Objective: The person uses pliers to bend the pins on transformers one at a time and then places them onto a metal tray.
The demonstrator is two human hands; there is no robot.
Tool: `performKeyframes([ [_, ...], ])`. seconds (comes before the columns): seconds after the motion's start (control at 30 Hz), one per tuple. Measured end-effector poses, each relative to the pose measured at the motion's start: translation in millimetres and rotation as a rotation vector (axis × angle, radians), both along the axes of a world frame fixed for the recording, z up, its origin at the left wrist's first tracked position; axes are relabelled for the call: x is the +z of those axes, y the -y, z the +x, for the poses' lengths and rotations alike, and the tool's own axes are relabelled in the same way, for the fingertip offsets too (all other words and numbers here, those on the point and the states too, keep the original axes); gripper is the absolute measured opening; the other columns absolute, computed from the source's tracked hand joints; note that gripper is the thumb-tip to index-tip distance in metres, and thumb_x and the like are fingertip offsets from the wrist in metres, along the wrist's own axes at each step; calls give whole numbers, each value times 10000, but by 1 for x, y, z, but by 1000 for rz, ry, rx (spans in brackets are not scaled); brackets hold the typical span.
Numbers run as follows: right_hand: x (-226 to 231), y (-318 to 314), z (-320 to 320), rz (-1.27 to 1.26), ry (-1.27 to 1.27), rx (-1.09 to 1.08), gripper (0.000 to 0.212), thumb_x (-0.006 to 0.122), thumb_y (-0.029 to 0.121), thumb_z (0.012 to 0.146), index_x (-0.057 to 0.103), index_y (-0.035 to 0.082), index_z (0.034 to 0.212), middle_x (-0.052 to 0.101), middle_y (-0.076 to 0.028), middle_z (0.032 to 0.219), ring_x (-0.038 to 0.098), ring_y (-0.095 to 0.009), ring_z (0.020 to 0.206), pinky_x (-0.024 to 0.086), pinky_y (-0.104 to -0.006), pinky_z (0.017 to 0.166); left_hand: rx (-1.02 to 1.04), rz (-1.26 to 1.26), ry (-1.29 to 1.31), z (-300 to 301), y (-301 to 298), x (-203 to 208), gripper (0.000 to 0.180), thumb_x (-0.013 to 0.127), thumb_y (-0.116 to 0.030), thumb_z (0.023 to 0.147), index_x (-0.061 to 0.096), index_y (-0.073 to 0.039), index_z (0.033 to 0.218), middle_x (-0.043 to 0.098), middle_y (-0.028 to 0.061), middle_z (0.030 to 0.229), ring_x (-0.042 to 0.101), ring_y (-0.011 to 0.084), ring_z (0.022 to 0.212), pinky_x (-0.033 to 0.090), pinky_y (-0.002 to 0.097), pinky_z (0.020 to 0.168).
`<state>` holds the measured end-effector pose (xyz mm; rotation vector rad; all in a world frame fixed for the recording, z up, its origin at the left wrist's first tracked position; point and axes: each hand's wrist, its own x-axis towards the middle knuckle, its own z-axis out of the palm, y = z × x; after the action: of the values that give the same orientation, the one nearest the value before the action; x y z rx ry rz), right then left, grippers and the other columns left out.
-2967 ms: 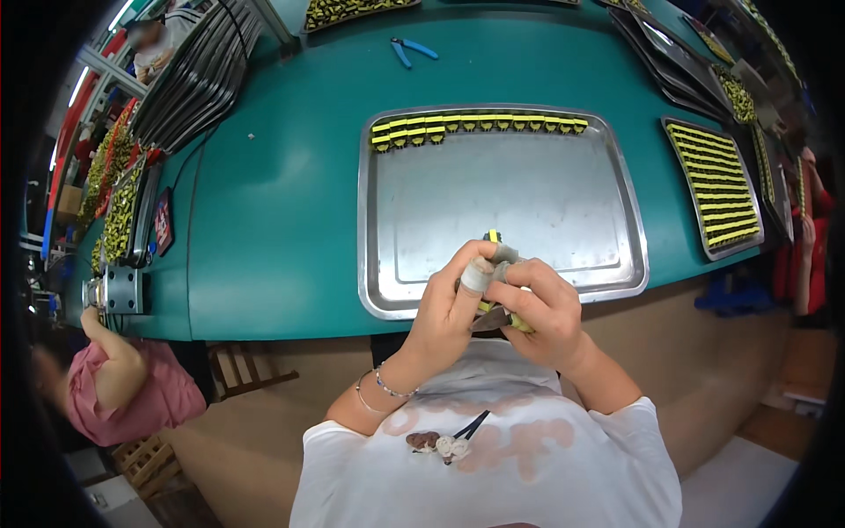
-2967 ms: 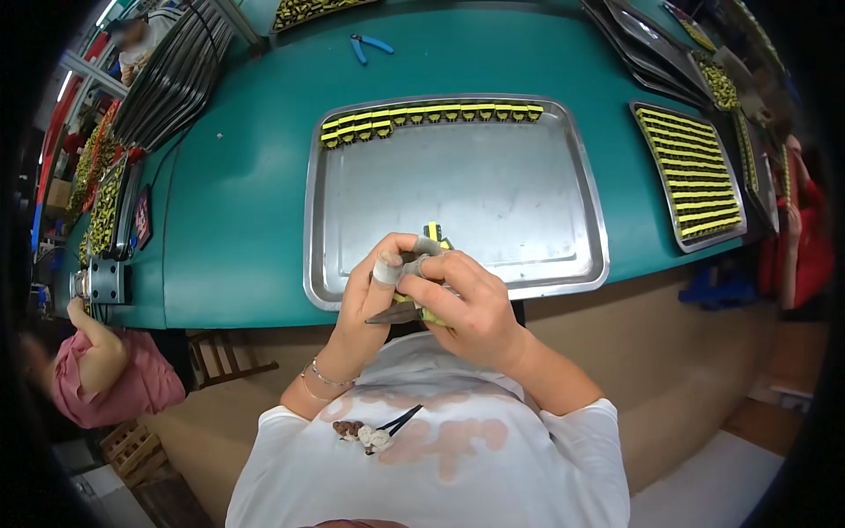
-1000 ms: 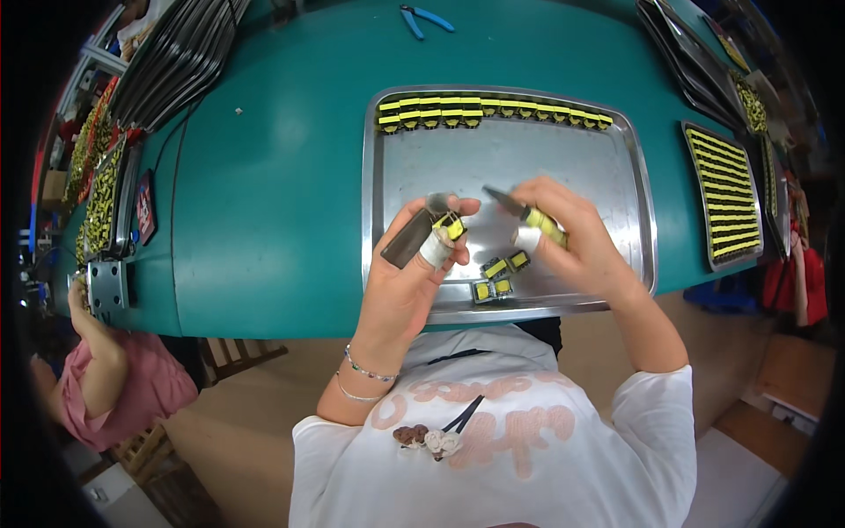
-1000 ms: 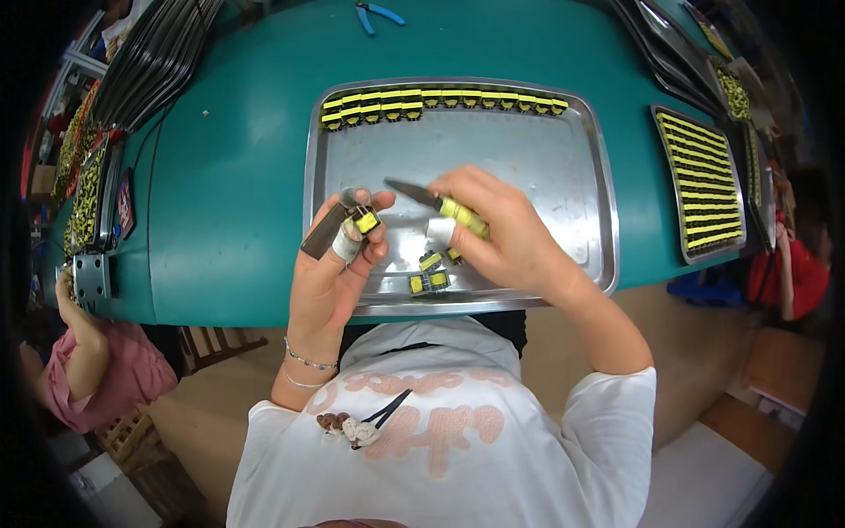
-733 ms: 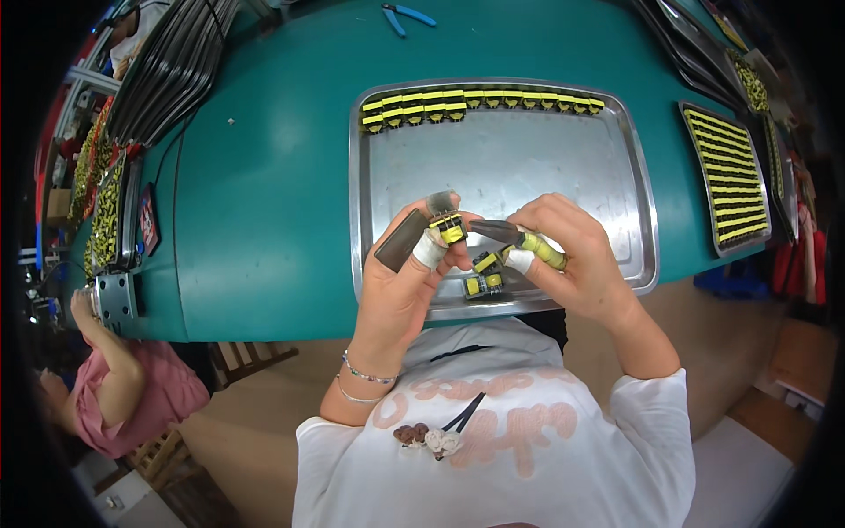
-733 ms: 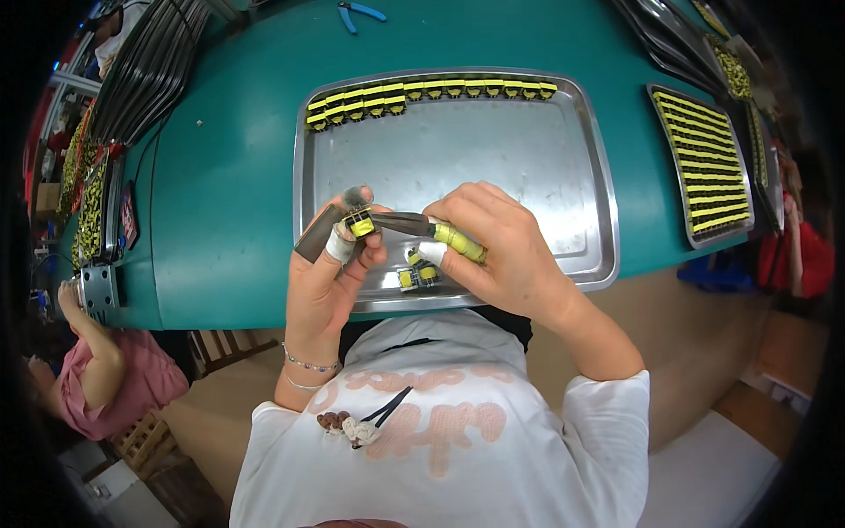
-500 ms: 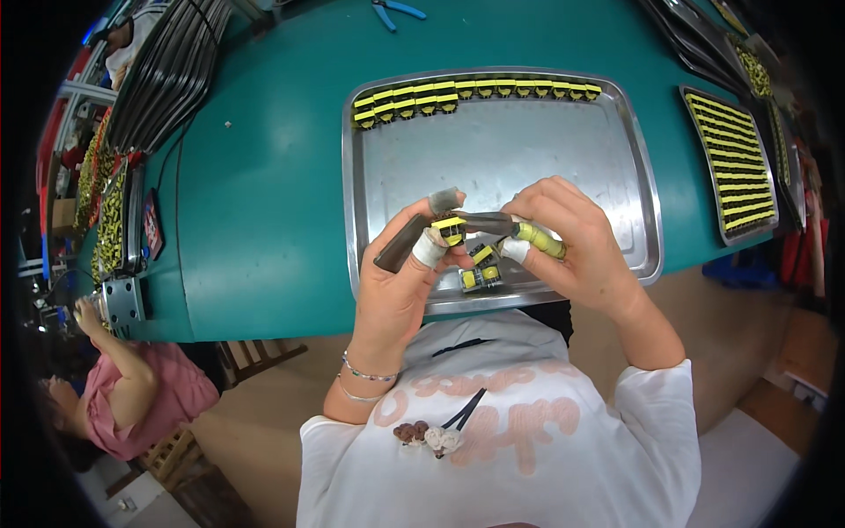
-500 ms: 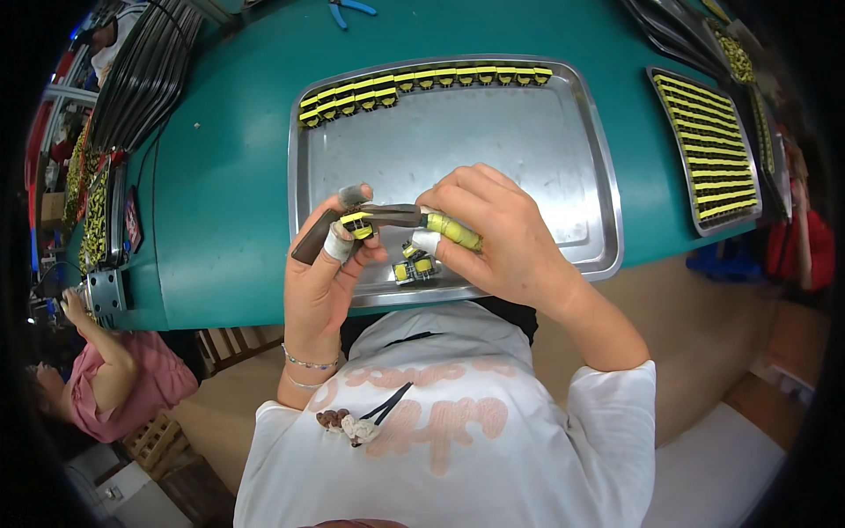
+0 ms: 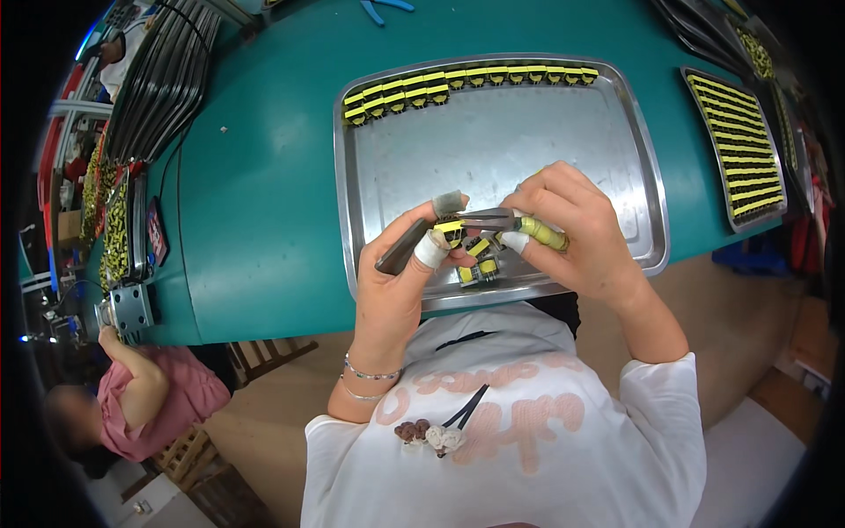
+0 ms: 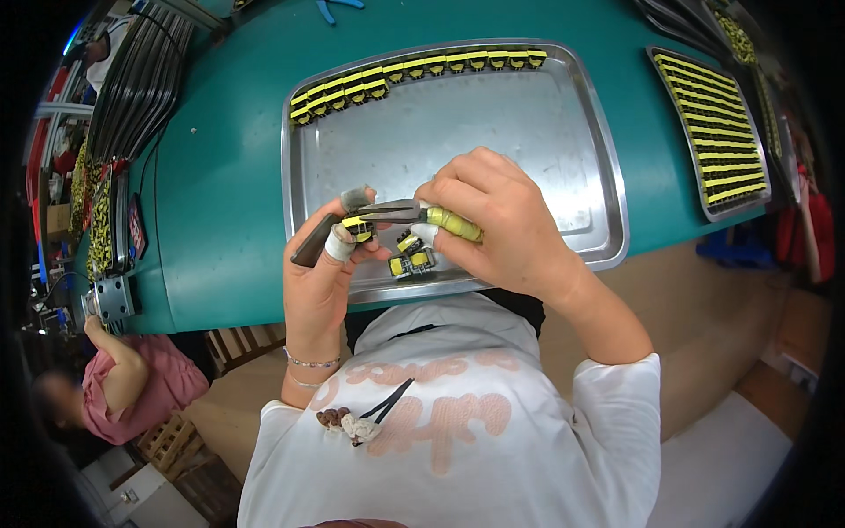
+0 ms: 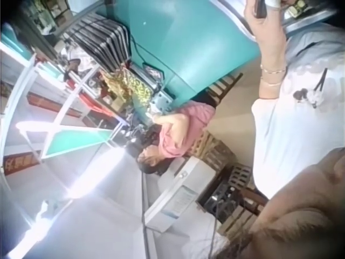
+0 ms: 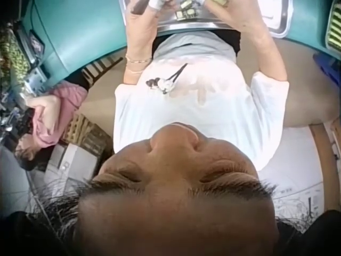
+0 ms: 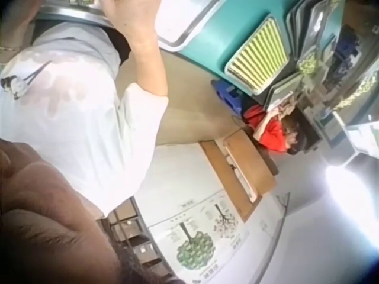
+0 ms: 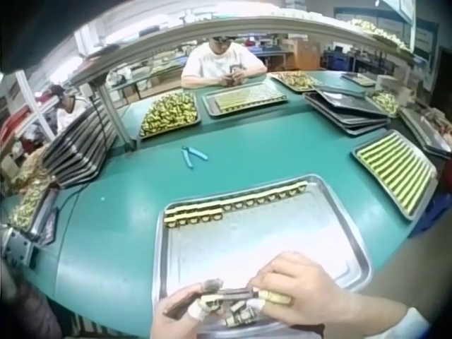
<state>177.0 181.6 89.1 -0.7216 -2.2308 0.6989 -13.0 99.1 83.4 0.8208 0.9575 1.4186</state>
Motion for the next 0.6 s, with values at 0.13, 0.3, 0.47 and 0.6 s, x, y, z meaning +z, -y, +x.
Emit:
performKeyframes([
  [0.13,-8,1,4,59,34,22,276,643,27,567,639,33,843,574,-66,783,538,-239,734,438,-340,671,-7,-20,-13,4,0,-4,374,619,-178,899,556,56,1184,639,120,1020,640,168,863,553,307,779],
  [0.3,-17,2,10,124,57,19,264,651,37,541,628,42,804,556,-56,738,517,-232,691,425,-337,630,-27,-38,-13,9,3,-12,369,625,-183,895,560,57,1169,642,124,1020,642,168,854,546,302,782],
  [0.47,-24,4,14,191,63,14,276,673,62,506,615,51,776,539,-54,713,501,-233,662,410,-335,573,-26,-29,-20,15,6,-18,358,634,-190,890,569,56,1143,645,122,1018,647,166,832,538,290,769],
  [0.6,-27,6,16,252,57,21,298,684,73,482,614,57,772,542,-50,714,498,-236,648,403,-339,551,-36,-25,2,16,9,-21,373,653,-211,877,573,57,1124,646,115,1004,650,166,824,533,278,761],
])
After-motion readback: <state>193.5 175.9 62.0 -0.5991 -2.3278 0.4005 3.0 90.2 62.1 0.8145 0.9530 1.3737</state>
